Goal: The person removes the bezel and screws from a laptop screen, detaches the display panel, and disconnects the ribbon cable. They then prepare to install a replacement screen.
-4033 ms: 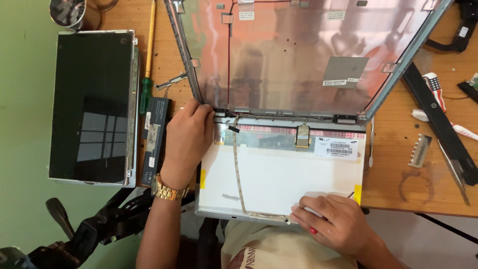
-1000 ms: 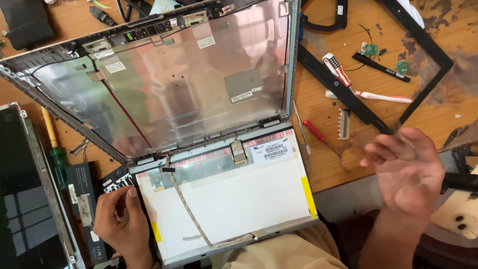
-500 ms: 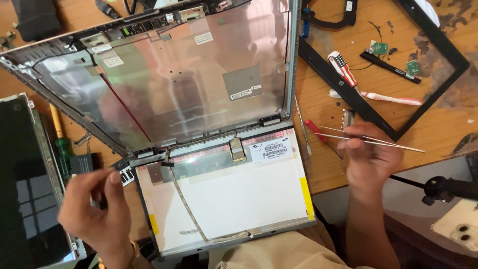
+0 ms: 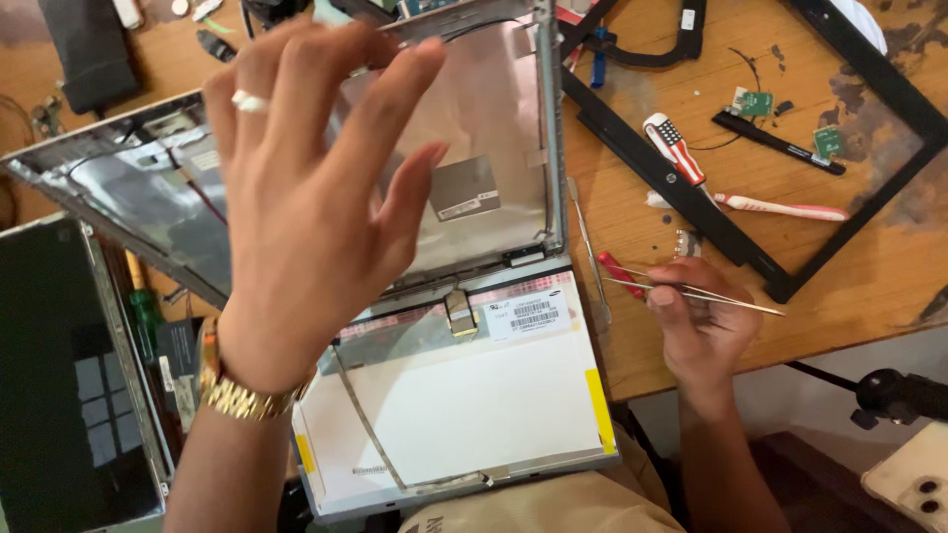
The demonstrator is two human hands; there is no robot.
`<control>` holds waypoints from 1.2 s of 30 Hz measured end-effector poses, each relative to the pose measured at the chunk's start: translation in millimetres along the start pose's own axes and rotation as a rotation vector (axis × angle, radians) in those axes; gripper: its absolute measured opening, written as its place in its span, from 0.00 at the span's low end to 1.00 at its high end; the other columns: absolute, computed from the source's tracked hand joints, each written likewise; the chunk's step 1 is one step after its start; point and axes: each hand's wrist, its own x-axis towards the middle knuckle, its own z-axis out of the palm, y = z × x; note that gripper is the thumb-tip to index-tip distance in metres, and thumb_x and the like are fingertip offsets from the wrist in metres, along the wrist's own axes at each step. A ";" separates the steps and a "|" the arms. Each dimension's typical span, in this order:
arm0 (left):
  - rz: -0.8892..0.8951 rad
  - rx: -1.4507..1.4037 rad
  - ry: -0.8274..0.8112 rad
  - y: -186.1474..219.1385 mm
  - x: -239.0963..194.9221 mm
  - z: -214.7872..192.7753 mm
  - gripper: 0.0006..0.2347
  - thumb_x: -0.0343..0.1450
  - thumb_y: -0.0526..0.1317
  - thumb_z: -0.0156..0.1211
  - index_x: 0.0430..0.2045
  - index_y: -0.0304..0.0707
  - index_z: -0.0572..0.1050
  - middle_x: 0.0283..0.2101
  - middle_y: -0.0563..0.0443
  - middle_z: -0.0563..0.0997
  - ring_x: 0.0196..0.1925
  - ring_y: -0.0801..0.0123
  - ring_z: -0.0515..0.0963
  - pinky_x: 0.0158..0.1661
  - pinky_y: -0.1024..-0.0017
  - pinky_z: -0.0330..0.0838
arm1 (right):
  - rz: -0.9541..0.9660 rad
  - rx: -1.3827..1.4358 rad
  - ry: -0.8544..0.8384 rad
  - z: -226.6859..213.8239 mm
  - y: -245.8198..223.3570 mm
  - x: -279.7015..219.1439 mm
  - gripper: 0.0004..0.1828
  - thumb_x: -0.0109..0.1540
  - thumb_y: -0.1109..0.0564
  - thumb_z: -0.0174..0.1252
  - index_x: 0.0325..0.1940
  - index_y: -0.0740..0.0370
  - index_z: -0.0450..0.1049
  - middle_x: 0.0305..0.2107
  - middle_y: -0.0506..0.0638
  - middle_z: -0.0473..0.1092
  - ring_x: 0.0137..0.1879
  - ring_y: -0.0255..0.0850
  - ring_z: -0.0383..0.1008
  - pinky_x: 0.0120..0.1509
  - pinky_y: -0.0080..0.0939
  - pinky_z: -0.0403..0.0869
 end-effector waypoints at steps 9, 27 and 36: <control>0.091 -0.039 -0.054 2.7 39.0 31.2 0.22 0.73 0.30 0.61 0.64 0.36 0.69 0.63 0.44 0.67 0.66 0.53 0.64 0.64 0.54 0.56 | -0.075 -0.074 -0.059 -3.7 -6.2 9.1 0.12 0.66 0.57 0.66 0.48 0.69 0.77 0.39 0.52 0.74 0.31 0.25 0.66 0.32 0.23 0.62; -0.198 -0.534 -0.051 4.6 40.7 35.4 0.15 0.75 0.23 0.54 0.56 0.31 0.64 0.54 0.42 0.71 0.58 0.52 0.72 0.59 0.64 0.66 | -0.097 0.005 -0.090 -0.4 -13.8 14.7 0.11 0.67 0.57 0.65 0.47 0.69 0.77 0.27 0.50 0.73 0.27 0.27 0.64 0.31 0.26 0.60; -0.028 -0.294 -0.067 8.3 44.3 37.9 0.21 0.71 0.22 0.53 0.60 0.30 0.70 0.61 0.40 0.68 0.64 0.48 0.67 0.63 0.59 0.61 | -0.096 -0.016 -0.102 0.6 -14.1 15.3 0.10 0.66 0.58 0.64 0.46 0.68 0.77 0.30 0.50 0.73 0.27 0.27 0.65 0.31 0.26 0.60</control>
